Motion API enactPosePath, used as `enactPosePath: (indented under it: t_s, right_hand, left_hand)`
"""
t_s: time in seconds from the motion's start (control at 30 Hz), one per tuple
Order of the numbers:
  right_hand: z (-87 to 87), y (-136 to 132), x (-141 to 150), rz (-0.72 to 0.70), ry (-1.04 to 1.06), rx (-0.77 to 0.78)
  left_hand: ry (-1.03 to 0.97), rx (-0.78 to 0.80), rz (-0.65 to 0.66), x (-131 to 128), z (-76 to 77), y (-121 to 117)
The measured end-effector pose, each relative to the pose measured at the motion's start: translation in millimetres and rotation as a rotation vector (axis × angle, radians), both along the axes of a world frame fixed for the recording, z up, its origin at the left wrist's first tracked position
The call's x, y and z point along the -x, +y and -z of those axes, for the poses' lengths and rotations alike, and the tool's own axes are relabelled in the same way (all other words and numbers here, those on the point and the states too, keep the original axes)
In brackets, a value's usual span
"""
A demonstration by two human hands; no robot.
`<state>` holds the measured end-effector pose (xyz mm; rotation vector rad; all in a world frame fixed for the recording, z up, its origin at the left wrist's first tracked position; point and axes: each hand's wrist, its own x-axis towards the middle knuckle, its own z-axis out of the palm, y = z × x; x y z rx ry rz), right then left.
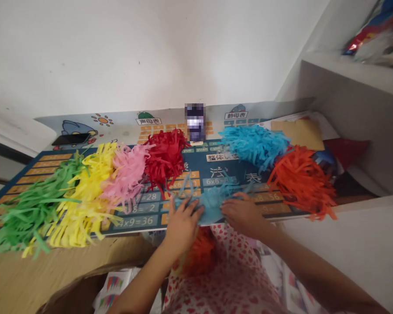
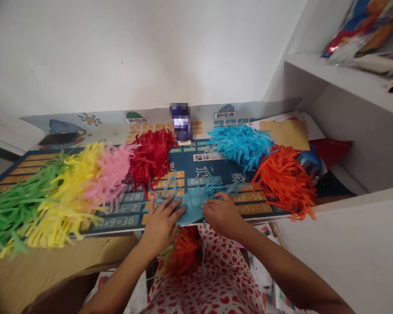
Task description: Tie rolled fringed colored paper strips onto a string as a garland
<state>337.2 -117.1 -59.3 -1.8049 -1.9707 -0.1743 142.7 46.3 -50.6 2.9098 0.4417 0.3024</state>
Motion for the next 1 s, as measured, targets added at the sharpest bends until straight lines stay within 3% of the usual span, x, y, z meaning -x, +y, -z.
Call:
enactPosePath:
  t_s: [0.13, 0.23, 0.27, 0.37, 0.4, 0.53, 0.6, 0.67, 0.73, 0.77, 0.8, 0.87, 0.93, 1.0]
  right_hand:
    - [4.4, 3.1, -11.2, 0.044, 0.041, -0.049]
    - [0.7, 4.2, -7.7, 0.052, 0.024, -0.085]
    - [-0.7, 5.1, -4.2, 0.056, 0.023, -0.085]
    - [-3.5, 7.9, 6.4, 0.055, 0.026, -0.068]
    - [-3.7, 8.2, 8.0, 0.044, 0.029, -0.057]
    - [-1.3, 1.2, -11.5, 0.003, 0.188, 0.029]
    - [-1.8, -9.1, -37.5, 0.133, 0.381, 0.04]
    - [-6.9, -22.5, -63.3, 0.422, 0.55, -0.023]
    - [-16.7, -34.6, -75.0, 0.741, 0.534, -0.22]
    - [-22.2, -38.4, -72.7, 0.835, 0.461, -0.351]
    - [-27.0, -39.8, -65.2, 0.835, 0.362, -0.465]
    - [-31.9, -34.0, -40.1, 0.589, 0.206, -0.475]
    - [-28.3, -18.1, -15.7, 0.221, 0.154, -0.16]
    - [-17.7, 1.5, -5.1, 0.033, 0.194, 0.059]
  left_hand:
    - [0.017, -0.078, -0.218, 29.2, -14.3, 29.2]
    - [-0.106, -0.147, -0.38, 40.8, -28.4, 25.8]
    - [-0.158, -0.137, -0.345, 39.1, -31.6, 17.2]
    - [-0.2, 0.028, 0.031, 17.6, -29.2, -17.6]
    - [-0.171, 0.065, 0.082, 7.4, -24.0, -27.1]
    - [-0.141, 0.116, 0.065, -22.7, 4.7, -33.9]
    - [-0.151, 0.139, 0.068, -25.1, 13.7, -25.4]
    - [-0.178, 0.164, 0.068, -22.5, 16.3, -18.2]
    - [-0.198, 0.19, 0.063, -20.1, 14.1, -15.6]
    - [-0.2, 0.201, 0.06, -19.8, 12.1, -15.9]
    - [-0.198, 0.209, 0.058, -20.4, 9.8, -16.8]
    - [-0.176, 0.217, 0.054, -23.0, 5.4, -19.3]
    - [-0.144, 0.217, 0.051, -25.3, 1.9, -20.1]
    - [-0.116, 0.198, 0.036, -24.4, -0.6, -16.6]
